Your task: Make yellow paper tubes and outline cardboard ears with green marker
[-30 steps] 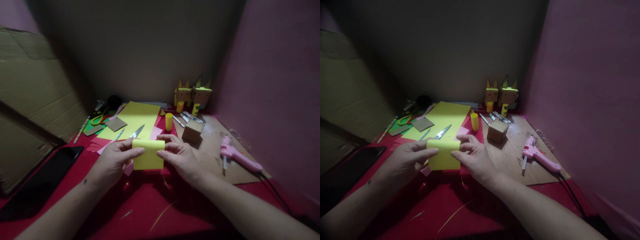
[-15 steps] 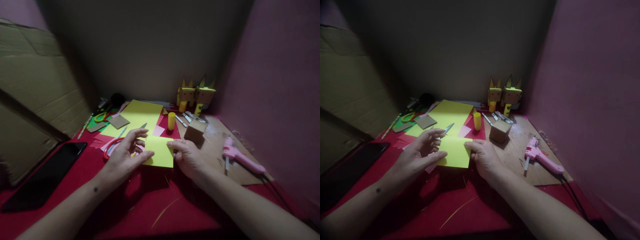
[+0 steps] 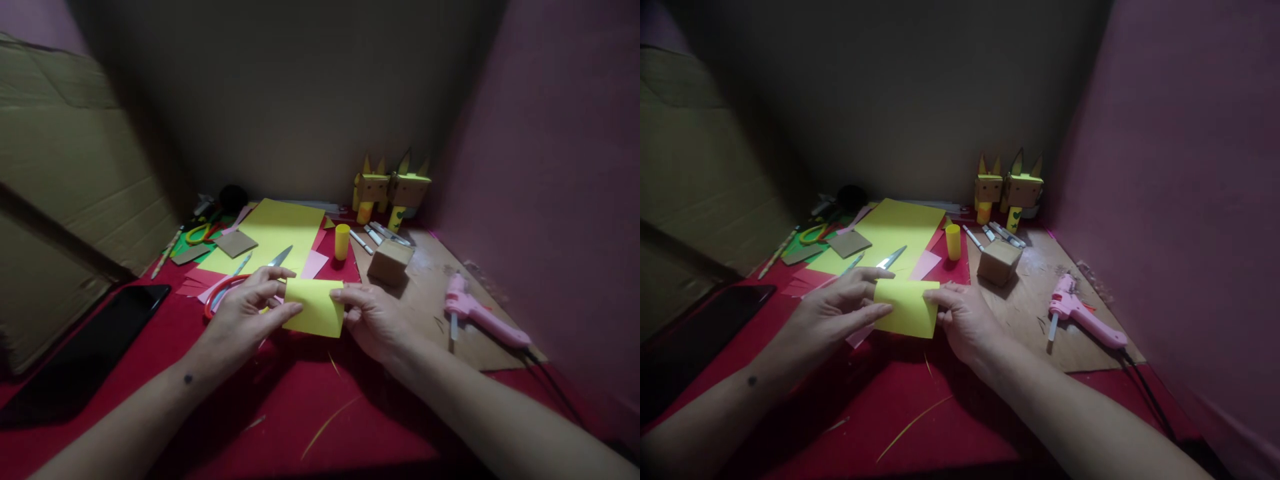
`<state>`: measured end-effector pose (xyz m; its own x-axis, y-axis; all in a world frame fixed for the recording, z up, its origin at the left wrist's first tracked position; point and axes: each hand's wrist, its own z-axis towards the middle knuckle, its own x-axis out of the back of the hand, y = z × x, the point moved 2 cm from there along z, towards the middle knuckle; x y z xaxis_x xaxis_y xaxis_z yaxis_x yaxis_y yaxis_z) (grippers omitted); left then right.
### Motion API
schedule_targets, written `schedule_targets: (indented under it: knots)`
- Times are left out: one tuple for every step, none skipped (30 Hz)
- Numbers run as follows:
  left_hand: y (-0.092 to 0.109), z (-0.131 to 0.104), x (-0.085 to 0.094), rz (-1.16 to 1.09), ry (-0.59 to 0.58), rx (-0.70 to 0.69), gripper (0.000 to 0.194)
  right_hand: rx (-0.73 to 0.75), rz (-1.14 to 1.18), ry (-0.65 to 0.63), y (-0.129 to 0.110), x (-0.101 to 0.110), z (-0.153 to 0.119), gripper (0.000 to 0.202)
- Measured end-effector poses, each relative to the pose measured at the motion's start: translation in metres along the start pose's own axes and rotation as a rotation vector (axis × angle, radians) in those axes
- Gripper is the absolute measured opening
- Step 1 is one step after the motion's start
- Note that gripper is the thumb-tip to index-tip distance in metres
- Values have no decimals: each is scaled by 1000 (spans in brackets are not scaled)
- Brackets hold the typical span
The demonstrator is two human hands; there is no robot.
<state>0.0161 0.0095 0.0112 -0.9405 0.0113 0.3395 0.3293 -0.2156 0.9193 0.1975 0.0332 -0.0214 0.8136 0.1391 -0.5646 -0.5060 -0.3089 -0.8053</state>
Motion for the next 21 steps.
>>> schedule_targets:
  knots:
    - [0,0,1,-11,-8,11,17,-4,-5,-4,0,0,0,16]
    - [-1,1,1,-29,-15,25,17,-3,-13,-13,1,-1,-1,17]
    - [-2,1,2,-51,-17,44,17,3,-23,-26,1,-1,-2,19]
    - [-4,2,3,-79,-18,70,18,12,-37,-42,1,-2,-2,21]
    - [-6,2,4,-111,-21,100,19,22,-54,-58,1,-2,-3,24]
    - [-9,3,4,-148,-25,134,20,32,-74,-72,1,-2,-4,26]
    - [-11,4,4,-190,-33,171,21,41,-97,-82,0,-2,-5,27]
    - [-14,5,4,-232,-44,210,22,52,-123,-89,0,-2,-6,29]
    - [-16,6,4,-269,-56,250,23,64,-152,-93,-1,-1,-7,29]
    - [-17,7,3,-300,-70,286,25,77,-180,-95,-2,-1,-9,28]
    - [-19,7,2,-323,-80,318,26,94,-208,-93,-3,-1,-10,27]
    - [-20,8,1,-338,-90,341,26,112,-231,-87,-4,-1,-10,25]
    - [-20,8,1,-345,-98,353,25,128,-250,-78,-5,-1,-11,21]
    - [-20,9,0,-346,-104,355,24,138,-260,-67,-6,-1,-11,18]
    - [-19,9,-1,-340,-108,346,24,142,-262,-54,-6,-1,-11,15]
    - [-18,8,-1,-326,-111,329,25,138,-254,-41,-5,-1,-10,14]
    - [-16,8,-2,-301,-109,304,26,124,-237,-31,-4,0,-9,14]
    - [-13,6,-2,-265,-102,273,28,103,-214,-23,-3,0,-8,15]
    - [-10,5,-3,-219,-87,236,28,80,-187,-17,-2,-1,-6,16]
    - [-7,3,-3,-167,-64,195,28,58,-160,-13,0,-1,-5,17]
    - [-4,2,-3,-116,-35,152,26,38,-135,-11,1,-1,-3,18]
